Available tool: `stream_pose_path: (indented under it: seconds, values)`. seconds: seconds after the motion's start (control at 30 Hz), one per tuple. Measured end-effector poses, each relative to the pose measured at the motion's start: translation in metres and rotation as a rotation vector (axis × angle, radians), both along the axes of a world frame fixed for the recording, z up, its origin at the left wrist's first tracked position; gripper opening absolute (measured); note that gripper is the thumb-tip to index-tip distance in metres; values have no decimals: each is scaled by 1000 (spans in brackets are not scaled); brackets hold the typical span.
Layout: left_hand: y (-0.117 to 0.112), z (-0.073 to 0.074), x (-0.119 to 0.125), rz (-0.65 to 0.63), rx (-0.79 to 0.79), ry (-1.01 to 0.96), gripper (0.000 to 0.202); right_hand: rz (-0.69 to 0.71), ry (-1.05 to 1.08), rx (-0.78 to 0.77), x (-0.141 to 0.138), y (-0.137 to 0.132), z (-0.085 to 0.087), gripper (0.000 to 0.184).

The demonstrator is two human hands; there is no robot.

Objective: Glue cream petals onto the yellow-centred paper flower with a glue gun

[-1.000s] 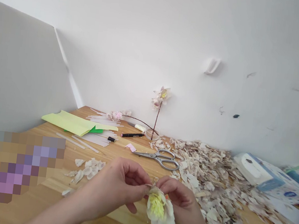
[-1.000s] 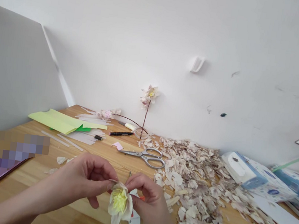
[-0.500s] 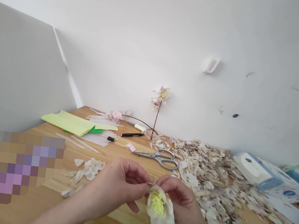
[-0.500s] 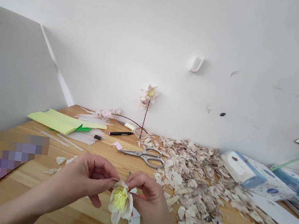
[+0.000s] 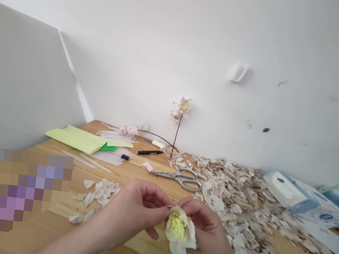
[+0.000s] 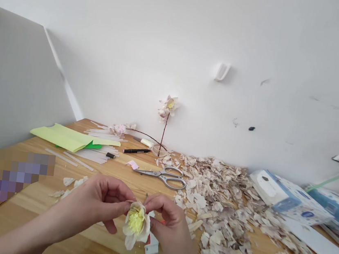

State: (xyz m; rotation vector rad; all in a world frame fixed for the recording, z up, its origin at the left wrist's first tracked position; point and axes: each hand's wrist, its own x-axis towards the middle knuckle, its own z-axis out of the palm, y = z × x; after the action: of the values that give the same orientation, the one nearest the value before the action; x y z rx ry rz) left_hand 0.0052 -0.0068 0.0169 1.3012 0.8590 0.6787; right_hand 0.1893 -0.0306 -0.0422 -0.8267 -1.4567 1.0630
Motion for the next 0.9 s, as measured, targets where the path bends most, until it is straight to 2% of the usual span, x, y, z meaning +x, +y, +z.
stream_pose_path:
  seconds: [0.3,0.4,0.57,0.73,0.9]
  values:
    - [0,2,-1,-24,-17,-19,15,-36,-44,29,0,1,0,7]
    - [-1,5,-3,-22,-26,-37,23,-64,-49,11,0,0,0,6]
    - [-2,7,-5,14,-91,-144,25,-113,-26,-15,-3,0,2,9]
    - [0,4,-3,26,-153,-195,37,-125,-21,-43,-3,1,2,13]
    - [2,1,-2,19,-187,-202,40,-86,-15,-77,-1,0,1,13]
